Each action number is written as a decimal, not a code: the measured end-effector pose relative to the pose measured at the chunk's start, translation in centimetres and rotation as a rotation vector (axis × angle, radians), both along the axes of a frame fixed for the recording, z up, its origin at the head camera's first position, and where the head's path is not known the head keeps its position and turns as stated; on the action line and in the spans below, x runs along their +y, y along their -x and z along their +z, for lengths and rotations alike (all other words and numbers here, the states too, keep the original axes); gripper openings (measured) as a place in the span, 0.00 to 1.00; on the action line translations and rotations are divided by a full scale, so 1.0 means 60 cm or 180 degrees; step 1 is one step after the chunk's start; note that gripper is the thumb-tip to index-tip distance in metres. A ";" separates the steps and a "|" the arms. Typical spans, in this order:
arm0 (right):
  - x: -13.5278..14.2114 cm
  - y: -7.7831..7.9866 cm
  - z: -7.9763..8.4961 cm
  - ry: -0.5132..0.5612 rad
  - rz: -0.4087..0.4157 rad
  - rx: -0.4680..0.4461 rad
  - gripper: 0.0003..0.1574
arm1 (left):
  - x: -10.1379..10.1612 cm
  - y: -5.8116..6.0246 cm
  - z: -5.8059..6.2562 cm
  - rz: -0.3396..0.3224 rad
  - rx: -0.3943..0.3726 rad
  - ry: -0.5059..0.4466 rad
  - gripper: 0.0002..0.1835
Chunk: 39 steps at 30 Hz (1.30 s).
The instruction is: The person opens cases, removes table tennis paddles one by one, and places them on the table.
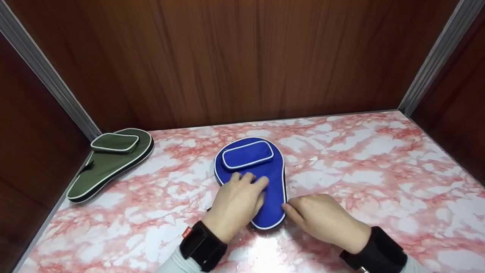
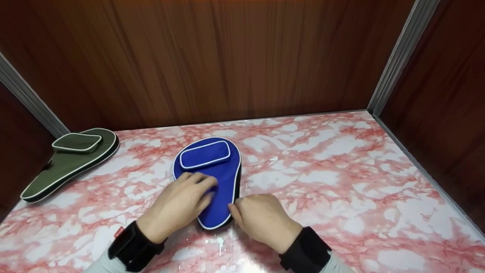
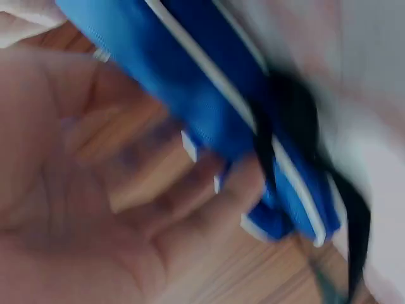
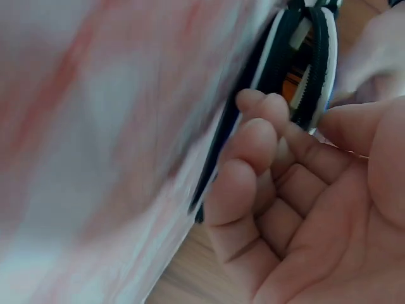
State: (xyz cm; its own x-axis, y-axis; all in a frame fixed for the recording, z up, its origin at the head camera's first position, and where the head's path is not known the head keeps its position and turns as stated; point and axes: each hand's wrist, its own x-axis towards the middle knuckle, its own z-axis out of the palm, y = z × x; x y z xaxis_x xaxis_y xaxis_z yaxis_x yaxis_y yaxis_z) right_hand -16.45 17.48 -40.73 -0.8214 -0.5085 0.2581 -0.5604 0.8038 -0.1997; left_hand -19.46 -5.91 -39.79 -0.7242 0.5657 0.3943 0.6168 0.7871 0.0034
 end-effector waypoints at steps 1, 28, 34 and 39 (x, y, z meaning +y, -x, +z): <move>-0.001 0.001 0.001 0.0032 0.0054 -0.0020 0.25 | 0.005 0.001 -0.001 0.0097 0.0012 -0.0092 0.14; 0.060 0.029 -0.011 -0.0105 -0.0556 0.0014 0.49 | 0.146 -0.022 0.007 0.1548 0.0332 0.1063 0.23; 0.062 0.027 -0.009 -0.0119 -0.0613 -0.0068 0.50 | 0.146 -0.005 -0.015 0.1636 0.0774 0.0840 0.06; 0.063 0.027 -0.003 -0.0148 -0.0598 -0.0067 0.50 | 0.123 0.007 -0.010 0.1334 0.0760 0.0383 0.07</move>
State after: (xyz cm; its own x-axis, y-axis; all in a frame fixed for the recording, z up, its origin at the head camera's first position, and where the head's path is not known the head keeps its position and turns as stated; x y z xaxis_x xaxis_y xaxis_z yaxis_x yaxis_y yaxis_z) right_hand -18.06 21.25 -40.91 -0.9080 -0.3567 0.2198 -0.3956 0.9025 -0.1699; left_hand -19.88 1.48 -40.42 -0.7965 0.2968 0.5267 0.2195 0.9538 -0.2053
